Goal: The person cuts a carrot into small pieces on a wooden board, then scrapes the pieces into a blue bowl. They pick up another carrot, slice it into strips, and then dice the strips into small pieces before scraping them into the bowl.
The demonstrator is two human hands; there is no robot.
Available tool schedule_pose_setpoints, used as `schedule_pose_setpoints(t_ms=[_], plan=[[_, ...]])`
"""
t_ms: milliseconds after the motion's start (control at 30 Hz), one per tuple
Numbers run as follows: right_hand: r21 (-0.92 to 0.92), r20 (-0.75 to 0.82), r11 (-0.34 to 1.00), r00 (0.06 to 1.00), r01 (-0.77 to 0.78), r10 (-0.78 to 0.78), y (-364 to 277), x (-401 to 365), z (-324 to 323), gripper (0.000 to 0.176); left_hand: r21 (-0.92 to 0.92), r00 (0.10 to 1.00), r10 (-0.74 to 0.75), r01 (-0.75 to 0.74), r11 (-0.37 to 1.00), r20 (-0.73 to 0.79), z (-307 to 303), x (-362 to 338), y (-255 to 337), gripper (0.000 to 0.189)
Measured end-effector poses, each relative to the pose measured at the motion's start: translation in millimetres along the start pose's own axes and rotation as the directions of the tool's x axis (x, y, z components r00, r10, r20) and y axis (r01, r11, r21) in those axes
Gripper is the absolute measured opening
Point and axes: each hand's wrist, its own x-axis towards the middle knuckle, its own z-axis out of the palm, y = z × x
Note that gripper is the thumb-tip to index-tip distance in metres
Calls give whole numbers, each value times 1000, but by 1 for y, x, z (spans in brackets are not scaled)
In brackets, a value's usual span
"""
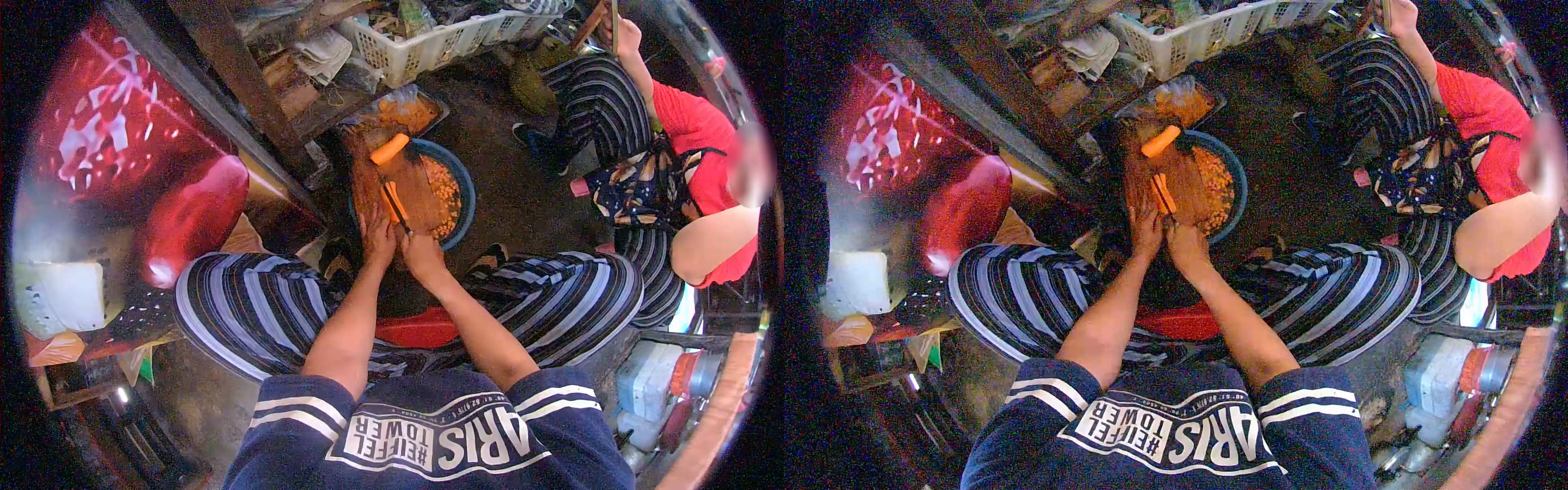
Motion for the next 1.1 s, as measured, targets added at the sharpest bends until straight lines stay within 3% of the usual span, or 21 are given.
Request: schedule_pose_setpoints(t_ms=[233, 300, 333, 400, 633, 700, 733, 800, 833, 900, 1033, 1100], plan=[[-68, 17, 998, 1000, 6, -5, 0, 0, 0, 32, -45, 999, 24, -25, 999, -25, 0, -1, -1, 43], [-183, -14, 962, 977, 205, -211, 4, 0, 2, 34, -11, 999, 25, -25, 1000, -25, 1, 0, -1, 44], [-183, -13, 962, 978, 205, -211, 5, 3, 4, 34, -12, 999, 24, -24, 1000, -24, 1, 0, 0, 44], [-75, 35, 997, 999, -10, 13, 3, 9, 9, 34, -21, 1000, 14, -14, 1000, -1, -2, -1, 1, 45], [-107, 76, 994, 997, -17, 25, 28, 22, 58, 32, -35, 998, 45, -46, 998, -52, 4, -1, -5, 44], [-337, -130, 924, 964, 178, -233, 58, 26, 99, 30, -90, 994, 65, -73, 993, -90, 8, -3, -10, 44], [-334, -133, 928, 966, 168, -222, 46, 14, 88, 30, -90, 994, 72, -79, 993, -80, 6, -9, -8, 44], [9, -180, 997, 980, -79, 80, 26, 11, 67, 29, -122, 995, 53, -63, 990, -82, 3, -2, -6, 43], [13, -190, 997, 979, -75, 76, 31, 14, 69, 29, -120, 994, 63, -74, 990, -89, 3, 0, -6, 43], [-133, -101, 979, 981, 153, -167, 43, 18, 70, 33, -77, 998, 29, -33, 996, -51, 5, 0, -8, 44], [52, -41, 999, 999, 1, 2, 0, 0, 7, 35, -66, 997, 38, -43, 997, -73, -2, 1, -1, 44], [68, -61, 995, 996, 68, -64, 0, 9, -5, 38, -157, 981, -186, 177, 971, -44, -21, 8, 26, 53]])
